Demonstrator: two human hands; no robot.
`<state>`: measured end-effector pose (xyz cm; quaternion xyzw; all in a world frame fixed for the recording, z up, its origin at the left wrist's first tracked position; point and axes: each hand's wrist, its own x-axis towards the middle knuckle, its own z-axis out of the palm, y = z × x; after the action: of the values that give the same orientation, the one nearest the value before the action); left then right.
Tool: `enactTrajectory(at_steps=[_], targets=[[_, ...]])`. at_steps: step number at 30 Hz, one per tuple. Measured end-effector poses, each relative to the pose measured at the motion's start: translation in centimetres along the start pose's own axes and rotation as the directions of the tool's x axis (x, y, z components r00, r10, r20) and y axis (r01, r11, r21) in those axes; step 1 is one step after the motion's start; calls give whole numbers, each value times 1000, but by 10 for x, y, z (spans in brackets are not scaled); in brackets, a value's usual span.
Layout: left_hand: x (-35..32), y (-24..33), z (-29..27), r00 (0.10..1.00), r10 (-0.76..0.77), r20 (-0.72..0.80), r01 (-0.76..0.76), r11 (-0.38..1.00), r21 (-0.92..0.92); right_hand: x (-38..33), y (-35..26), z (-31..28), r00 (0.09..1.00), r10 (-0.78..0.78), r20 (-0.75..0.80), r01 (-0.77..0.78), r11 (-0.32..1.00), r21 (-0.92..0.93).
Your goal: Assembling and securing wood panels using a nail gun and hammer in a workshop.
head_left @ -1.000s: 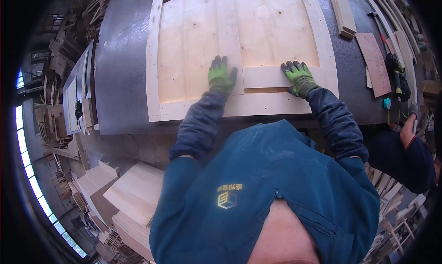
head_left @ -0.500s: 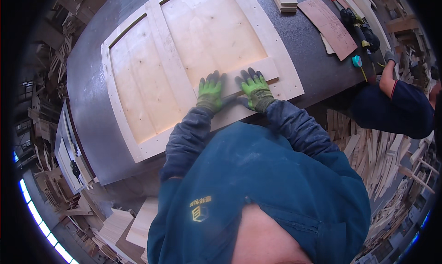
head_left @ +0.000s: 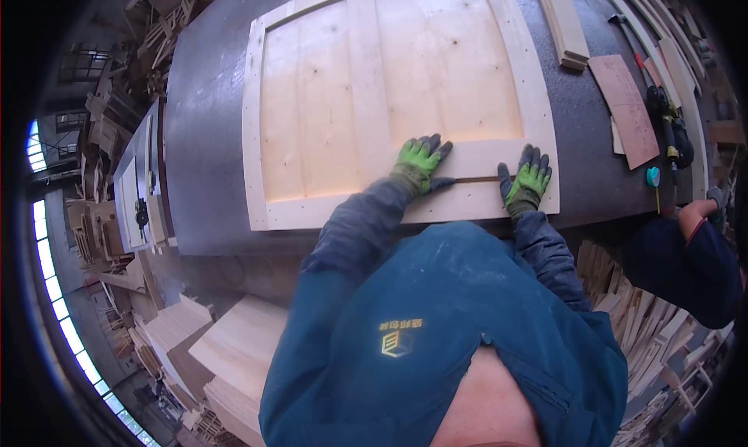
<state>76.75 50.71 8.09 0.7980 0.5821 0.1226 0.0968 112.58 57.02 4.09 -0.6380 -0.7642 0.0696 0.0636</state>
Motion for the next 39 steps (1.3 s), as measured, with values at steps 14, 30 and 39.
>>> enactTrajectory(at_steps=[14,30,39], targets=[[-2,81,34,991,-133,31,134,991,-11,13,109,-22,991,113,78,-118,990,71],[128,110,25,958,-80,274,101,993,-64,10,238,-3,992,94,-88,-109,978,-180],[146,96,25,957,-68,283,77,997,-21,34,241,-1,983,52,-176,-75,990,-122]])
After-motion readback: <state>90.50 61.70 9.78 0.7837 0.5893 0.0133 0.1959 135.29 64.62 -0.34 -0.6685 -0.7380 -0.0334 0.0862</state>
